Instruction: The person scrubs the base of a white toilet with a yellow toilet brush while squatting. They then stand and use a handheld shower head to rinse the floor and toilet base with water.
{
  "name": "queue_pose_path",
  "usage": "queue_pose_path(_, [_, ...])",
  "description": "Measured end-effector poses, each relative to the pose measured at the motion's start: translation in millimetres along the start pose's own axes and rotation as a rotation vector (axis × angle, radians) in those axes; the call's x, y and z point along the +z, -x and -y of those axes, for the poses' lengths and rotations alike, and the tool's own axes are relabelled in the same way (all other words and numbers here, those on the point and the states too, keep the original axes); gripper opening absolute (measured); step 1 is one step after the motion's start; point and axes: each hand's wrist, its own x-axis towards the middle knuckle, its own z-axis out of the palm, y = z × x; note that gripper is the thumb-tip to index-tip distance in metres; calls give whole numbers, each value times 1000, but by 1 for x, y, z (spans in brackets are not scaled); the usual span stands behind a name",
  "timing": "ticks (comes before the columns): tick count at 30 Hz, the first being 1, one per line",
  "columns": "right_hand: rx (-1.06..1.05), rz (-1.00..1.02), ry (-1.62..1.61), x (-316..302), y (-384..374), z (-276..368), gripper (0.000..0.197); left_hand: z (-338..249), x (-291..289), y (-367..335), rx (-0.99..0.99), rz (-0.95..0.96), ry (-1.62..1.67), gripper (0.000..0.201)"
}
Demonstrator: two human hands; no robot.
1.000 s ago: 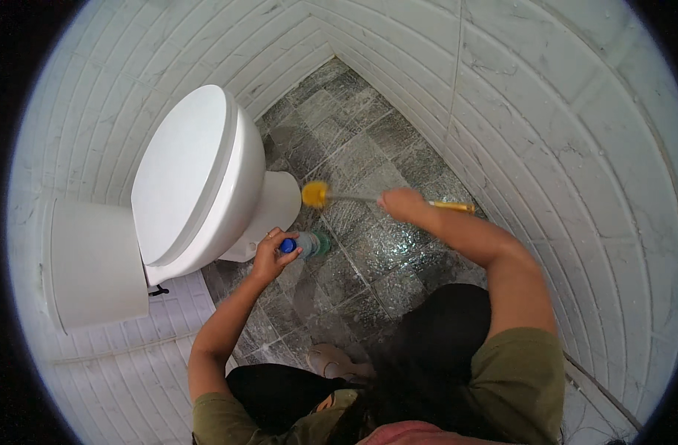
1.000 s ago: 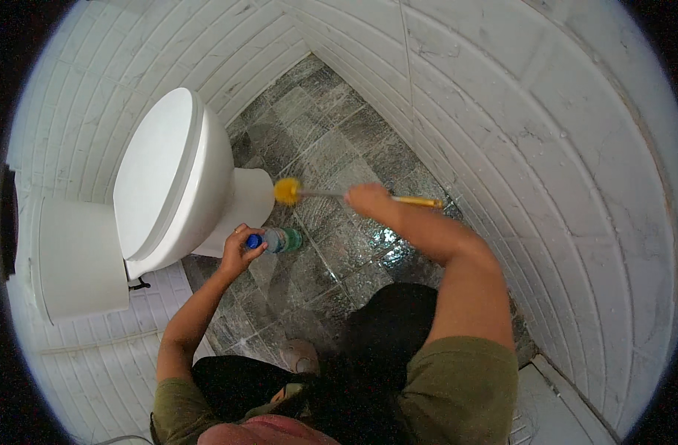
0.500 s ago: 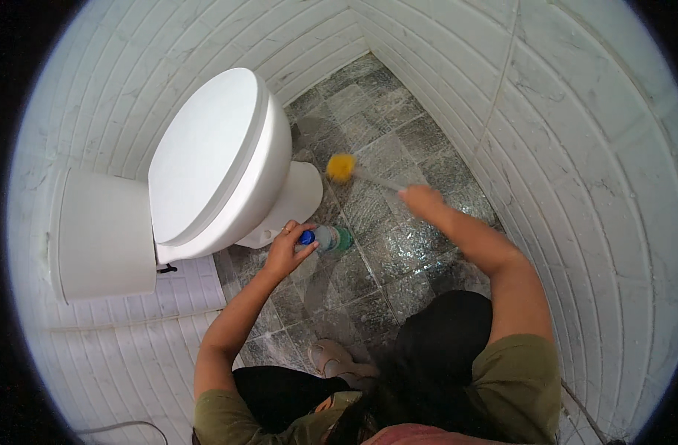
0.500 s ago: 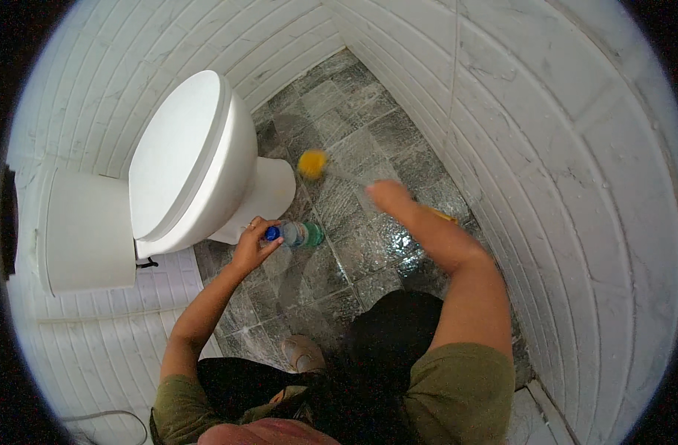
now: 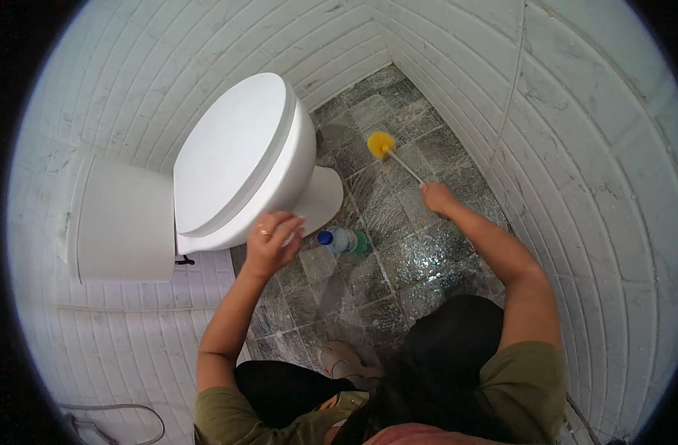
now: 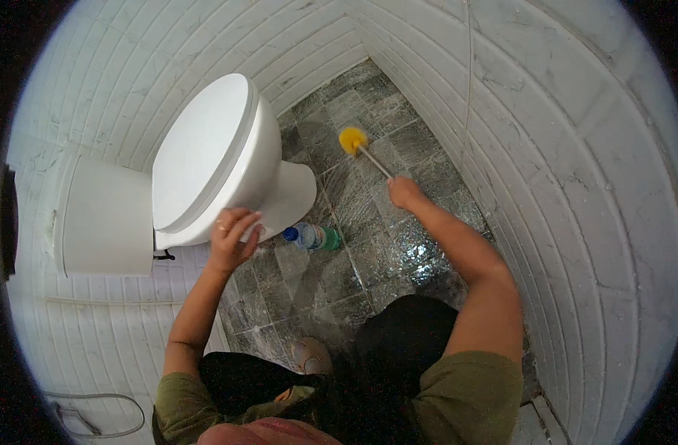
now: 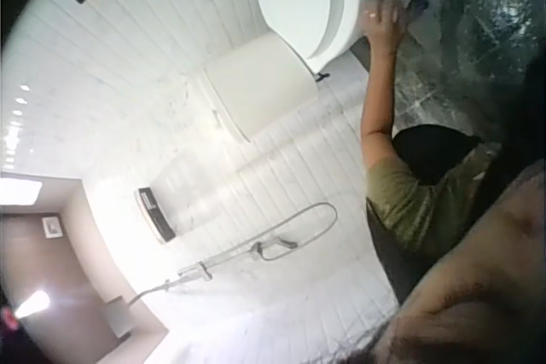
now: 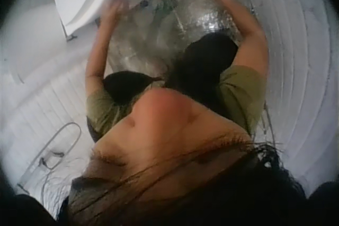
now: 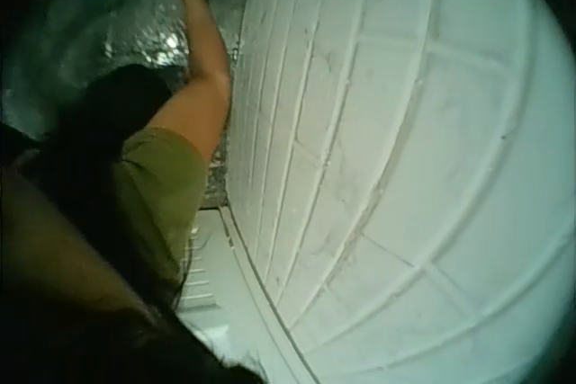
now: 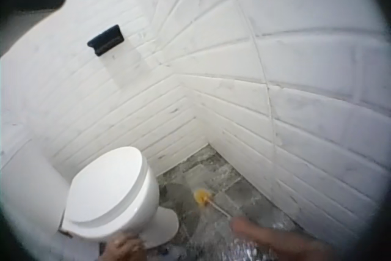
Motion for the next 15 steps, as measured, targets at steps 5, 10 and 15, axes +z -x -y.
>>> queue_pose_path(5, [-104, 199, -829, -13, 58, 82, 48, 39, -41, 21, -191, -199, -207, 35])
queue_pose_path(10, [-198, 155, -926, 49, 152, 99, 49, 70, -50, 26, -327, -268, -252, 29])
queue_pose_path(15, [-118, 173, -891, 25, 122, 115, 51, 84, -37, 38, -380, -292, -239, 27])
